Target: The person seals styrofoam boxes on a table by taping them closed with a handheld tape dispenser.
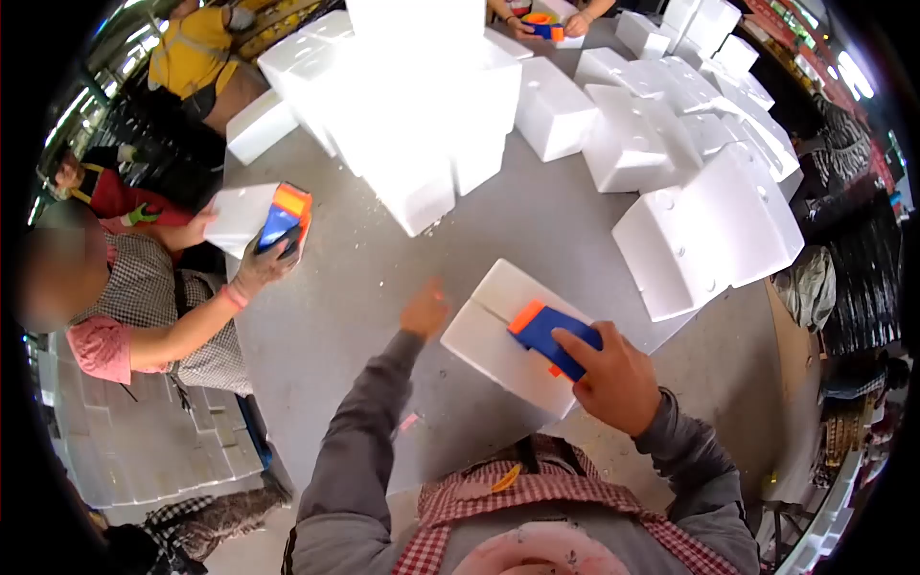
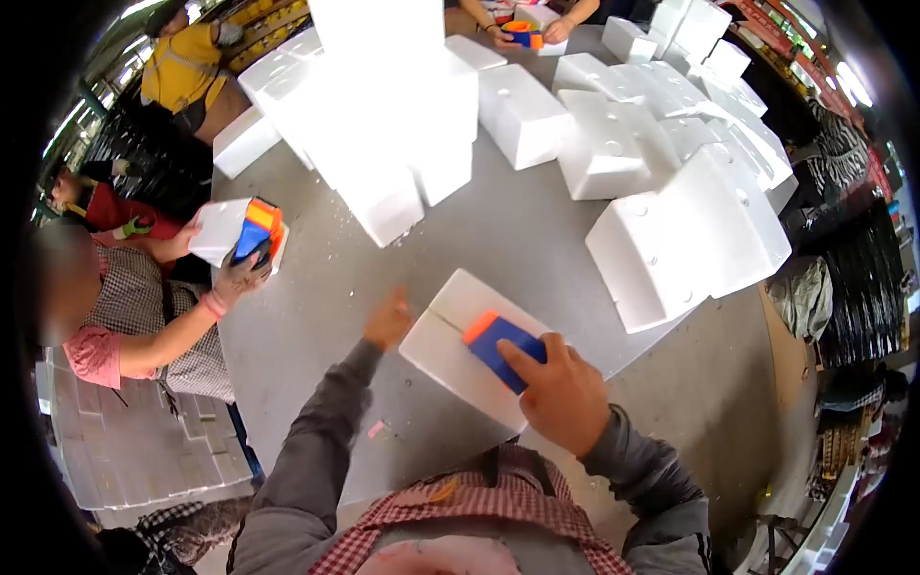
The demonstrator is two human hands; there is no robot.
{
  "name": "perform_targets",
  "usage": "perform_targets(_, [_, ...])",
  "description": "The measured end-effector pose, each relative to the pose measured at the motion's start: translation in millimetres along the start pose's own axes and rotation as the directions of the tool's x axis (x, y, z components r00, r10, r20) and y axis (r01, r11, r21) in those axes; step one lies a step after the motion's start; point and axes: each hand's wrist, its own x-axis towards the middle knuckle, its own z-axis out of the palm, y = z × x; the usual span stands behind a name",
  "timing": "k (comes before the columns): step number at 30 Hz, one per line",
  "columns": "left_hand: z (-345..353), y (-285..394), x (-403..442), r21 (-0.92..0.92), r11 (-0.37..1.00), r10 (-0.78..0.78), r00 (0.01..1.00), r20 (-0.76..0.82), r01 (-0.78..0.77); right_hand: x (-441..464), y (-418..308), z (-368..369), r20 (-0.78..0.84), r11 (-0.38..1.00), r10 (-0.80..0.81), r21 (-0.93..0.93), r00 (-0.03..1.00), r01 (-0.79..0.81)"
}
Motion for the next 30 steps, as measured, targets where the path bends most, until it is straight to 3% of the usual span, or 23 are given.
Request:
perform_targets(1, [-16.1, 20.7, 0.6, -0.088, 0.983, 0.146, 0.976, -0.164, -0.162, 5.0, 2.2, -4.2, 0.005, 1.000, 0.001, 0.010, 1.000, -0.001])
perform_targets(2, [-27.9, 46.0, -8.2, -0.077, 0.983, 0.155, 0.978, -0.142, -0.167, 4.3, 3.4, -7.8, 0.017, 0.999, 0.000, 0.036, 1.000, 0.000])
perform_targets(3, [-33.6, 74.9, -26.7, 0.248, 0.879, 0.419, 0.908, 0.009, -0.408, -5.0, 8.1, -7.5, 0.027, 0.998, 0.025, 0.053, 0.999, -0.027])
perform_targets(4, [-32.6, 93.1, -38.5, 0.490, 0.612, 0.599, 0.768, 0.224, -0.621, -15.6, 17.3, -8.5, 0.003, 0.995, -0.028, 0.092, 1.000, 0.028])
perform_targets(5, [-28.3, 98.5, -47.3, 0.489, 0.607, 0.599, 0.765, 0.238, -0.627, -26.8, 28.2, -11.3, -0.033, 0.988, -0.087, 0.127, 0.996, 0.090])
perform_targets(7, [-31.5, 103.4, -54.8, 0.439, 0.711, 0.532, 0.828, 0.174, -0.549, -76.3, 68.4, -12.5, -0.063, 0.976, -0.027, 0.216, 0.998, 0.040])
perform_targets(8, [-20.8, 82.5, -52.4, 0.275, 0.763, 0.594, 0.802, 0.060, -0.585, -107.7, 91.8, -1.3, -0.098, 0.962, -0.014, 0.270, 0.995, 0.040])
perform_targets(9, [-2.4, 76.6, -53.8, 0.287, 0.756, 0.599, 0.799, 0.060, -0.588, -137.7, 111.0, 19.6, -0.104, 0.949, 0.029, 0.314, 0.994, 0.005])
perform_targets(10, [16.9, 72.9, -55.1, 0.132, 0.848, 0.530, 0.827, -0.186, -0.513, -161.6, 129.7, 51.2, -0.117, 0.933, 0.073, 0.360, 0.990, -0.026])
perform_targets(12, [46.5, 64.3, -67.0, -0.233, 0.875, 0.251, 0.809, -0.532, -0.425, -174.0, 145.2, 129.5, -0.309, 0.864, 0.189, 0.503, 0.932, -0.009])
perform_targets(14, [57.4, 74.3, -61.6, -0.584, 0.702, -0.142, 0.723, -0.676, -0.408, -153.7, 147.1, 155.0, -0.381, 0.782, 0.271, 0.623, 0.884, 0.029])
perform_targets(15, [45.1, 92.2, -49.0, -0.561, 0.712, -0.091, 0.737, -0.669, -0.422, -140.5, 153.6, 155.3, -0.419, 0.761, 0.293, 0.646, 0.860, 0.055])
perform_targets(17, [11.6, 141.8, -25.8, -0.410, 0.799, 0.189, 0.832, -0.522, -0.439, -111.6, 154.2, 125.4, -0.286, 0.470, 0.498, 0.882, 0.818, 0.022])
perform_targets(18, [3.0, 161.1, -13.4, 0.174, 0.866, 0.497, 0.764, -0.411, -0.469, -96.9, 163.4, 116.1, -0.152, 0.282, 0.538, 0.959, 0.829, -0.007])
perform_targets(19, [-0.5, 180.4, 3.3, 0.686, 0.582, 0.699, 0.699, -0.149, -0.436, -88.5, 170.5, 112.3, -0.023, 0.091, 0.542, 0.995, 0.840, -0.031])
perform_targets(20, [1.2, 191.2, 18.6, 0.562, 0.705, 0.597, 0.789, -0.144, -0.432, -86.2, 168.9, 124.5, -0.067, 0.016, 0.562, 0.997, 0.825, 0.070])
perform_targets(21, [1.5, 193.9, 29.6, 0.582, 0.676, 0.618, 0.778, -0.113, -0.452, -94.7, 153.7, 138.4, -0.078, -0.005, 0.580, 0.995, 0.811, 0.099])
perform_targets(24, [13.4, 203.7, 29.0, 0.658, 0.738, 0.331, 0.931, -0.155, -0.153, -136.1, 72.5, 212.1, -0.214, 0.164, 0.787, 0.977, 0.579, 0.138])
perform_targets(25, [16.1, 205.8, 9.7, 0.616, 0.784, 0.233, 0.958, -0.170, -0.081, -123.4, 73.4, 218.2, -0.214, 0.158, 0.792, 0.976, 0.571, 0.148])
perform_targets(27, [7.7, 242.2, -59.3, 0.687, 0.726, -0.002, 0.998, -0.062, 0.044, -101.1, 71.9, 216.3, -0.179, 0.151, 0.757, 0.984, 0.628, 0.098])
perform_targets(28, [5.3, 240.0, -68.5, 0.689, 0.724, 0.011, 0.998, -0.067, 0.038, -95.3, 97.2, 189.3, -0.041, 0.088, 0.734, 0.996, 0.678, -0.035])
perform_targets(29, [-1.4, 234.2, -79.8, 0.782, 0.618, 0.168, 0.985, -0.024, -0.086, -92.3, 114.5, 164.6, 0.104, 0.021, 0.704, 0.986, 0.703, -0.167])
perform_targets(30, [-3.5, 224.6, -93.6, 0.847, 0.496, 0.299, 0.953, 0.042, -0.193, -93.8, 119.3, 165.1, 0.111, 0.016, 0.708, 0.985, 0.697, -0.173])
